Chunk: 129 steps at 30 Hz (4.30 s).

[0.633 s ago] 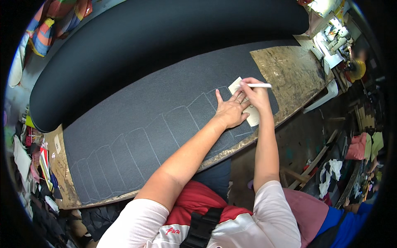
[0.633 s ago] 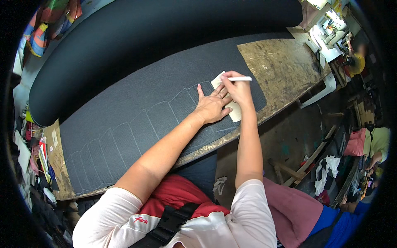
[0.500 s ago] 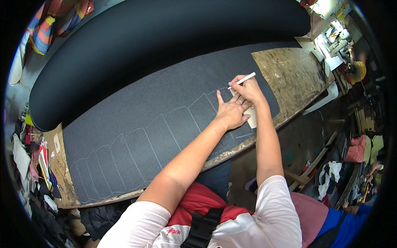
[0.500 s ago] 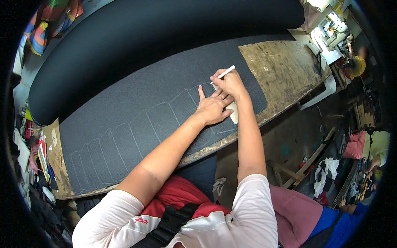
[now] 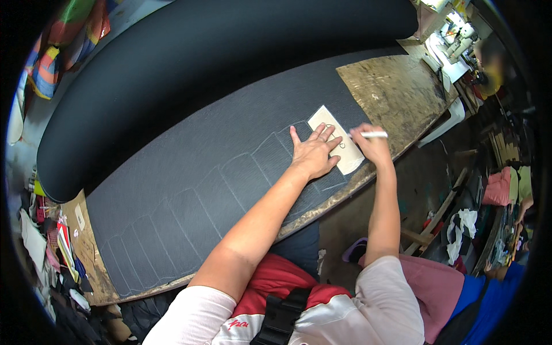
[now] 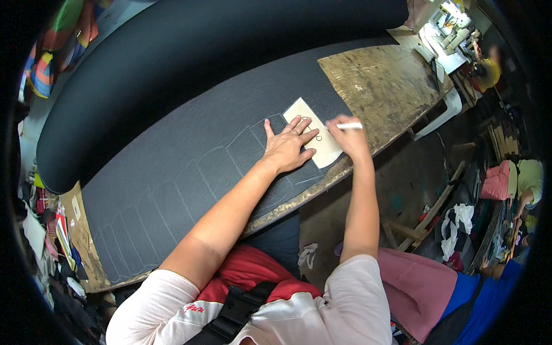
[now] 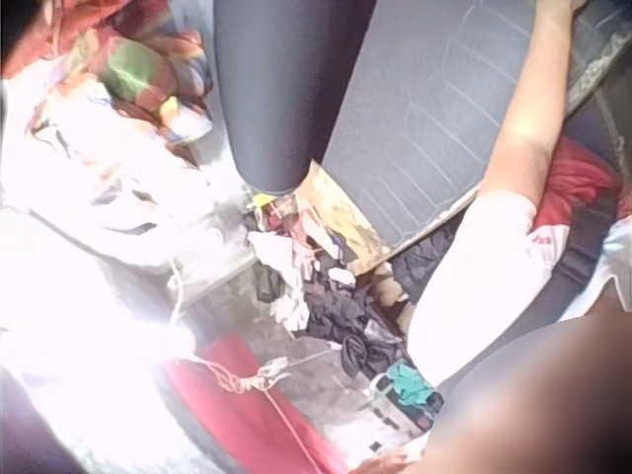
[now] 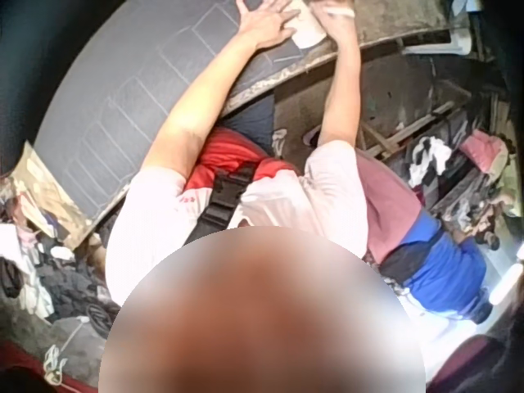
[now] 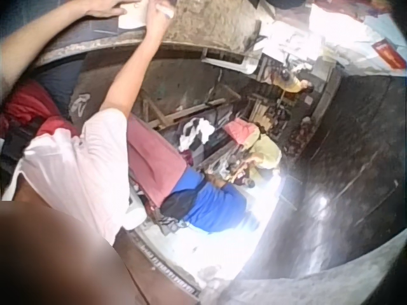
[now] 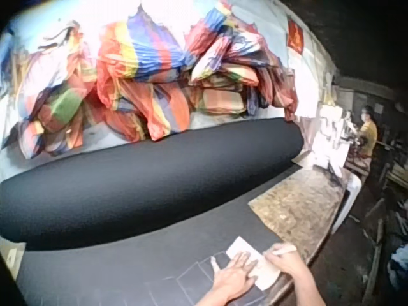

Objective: The person uses a white chalk-like marker to write on small paper tags and then traces outlines onto a large black fabric roll. They repeatedly place tags on the fabric, write on them, and draw lines on the fabric surface.

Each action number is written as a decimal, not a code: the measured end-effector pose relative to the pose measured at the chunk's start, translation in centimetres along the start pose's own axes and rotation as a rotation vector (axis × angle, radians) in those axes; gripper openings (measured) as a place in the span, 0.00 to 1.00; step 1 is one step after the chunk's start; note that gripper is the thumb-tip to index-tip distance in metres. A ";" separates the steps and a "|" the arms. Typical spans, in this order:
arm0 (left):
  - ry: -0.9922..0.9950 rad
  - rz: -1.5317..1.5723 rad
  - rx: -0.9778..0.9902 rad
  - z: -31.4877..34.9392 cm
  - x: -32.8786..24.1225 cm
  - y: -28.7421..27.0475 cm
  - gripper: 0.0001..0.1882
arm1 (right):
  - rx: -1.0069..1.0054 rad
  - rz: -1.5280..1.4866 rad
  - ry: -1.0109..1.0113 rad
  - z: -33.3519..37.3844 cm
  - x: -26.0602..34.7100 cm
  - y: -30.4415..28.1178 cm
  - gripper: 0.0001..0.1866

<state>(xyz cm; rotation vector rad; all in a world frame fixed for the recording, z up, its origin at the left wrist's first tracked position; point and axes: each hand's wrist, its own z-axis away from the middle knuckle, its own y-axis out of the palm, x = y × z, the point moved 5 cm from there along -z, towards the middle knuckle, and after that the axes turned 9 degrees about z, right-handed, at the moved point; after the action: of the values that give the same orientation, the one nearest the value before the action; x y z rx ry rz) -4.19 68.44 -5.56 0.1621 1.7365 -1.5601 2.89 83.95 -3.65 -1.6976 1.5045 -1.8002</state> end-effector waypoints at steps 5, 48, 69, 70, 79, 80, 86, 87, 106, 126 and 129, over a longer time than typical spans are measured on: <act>0.009 -0.015 -0.023 0.1 -0.1 -0.1 0.27 | -0.111 -0.076 0.162 6.5 -1.4 -2.6 0.10; -0.004 0.528 -0.357 2.9 15.5 -11.0 0.21 | 0.504 0.120 -0.406 -10.1 12.6 6.9 0.20; -0.340 -0.117 -0.056 -0.2 5.3 -5.4 0.45 | -0.214 -0.241 -0.247 5.3 4.8 4.6 0.11; -0.329 -0.138 -0.036 -0.1 5.5 -5.4 0.45 | -0.206 -0.286 -0.196 5.4 4.3 4.6 0.11; -0.348 -0.141 -0.158 -0.1 5.3 -5.3 0.46 | -0.350 -1.060 0.376 4.2 -0.1 4.6 0.11; -0.346 -0.141 -0.169 0.0 5.3 -5.4 0.46 | -0.350 -1.009 0.308 3.4 0.4 4.4 0.11; -0.319 -0.157 -0.195 0.3 5.3 -5.3 0.45 | -0.266 -0.391 0.073 -4.9 3.3 5.7 0.11; -0.314 -0.151 -0.199 0.3 5.3 -5.3 0.45 | -0.215 -0.343 0.061 -6.4 3.7 6.3 0.11; -0.317 -0.083 -0.210 0.3 5.5 -5.3 0.44 | -0.219 0.112 -0.044 -5.3 5.7 4.7 0.07; -0.238 -0.143 -0.215 1.2 1.3 -2.4 0.43 | -0.351 -0.540 0.253 4.5 1.6 -1.7 0.07; -0.050 -0.145 -0.019 2.7 -3.8 2.5 0.41 | -0.310 -0.594 0.211 2.1 0.4 -0.9 0.06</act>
<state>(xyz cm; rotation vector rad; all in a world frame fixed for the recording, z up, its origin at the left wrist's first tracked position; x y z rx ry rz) 1.06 68.10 -5.06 -0.0125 1.7560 -1.6365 4.94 82.96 -3.17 -2.3665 1.5303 -2.1701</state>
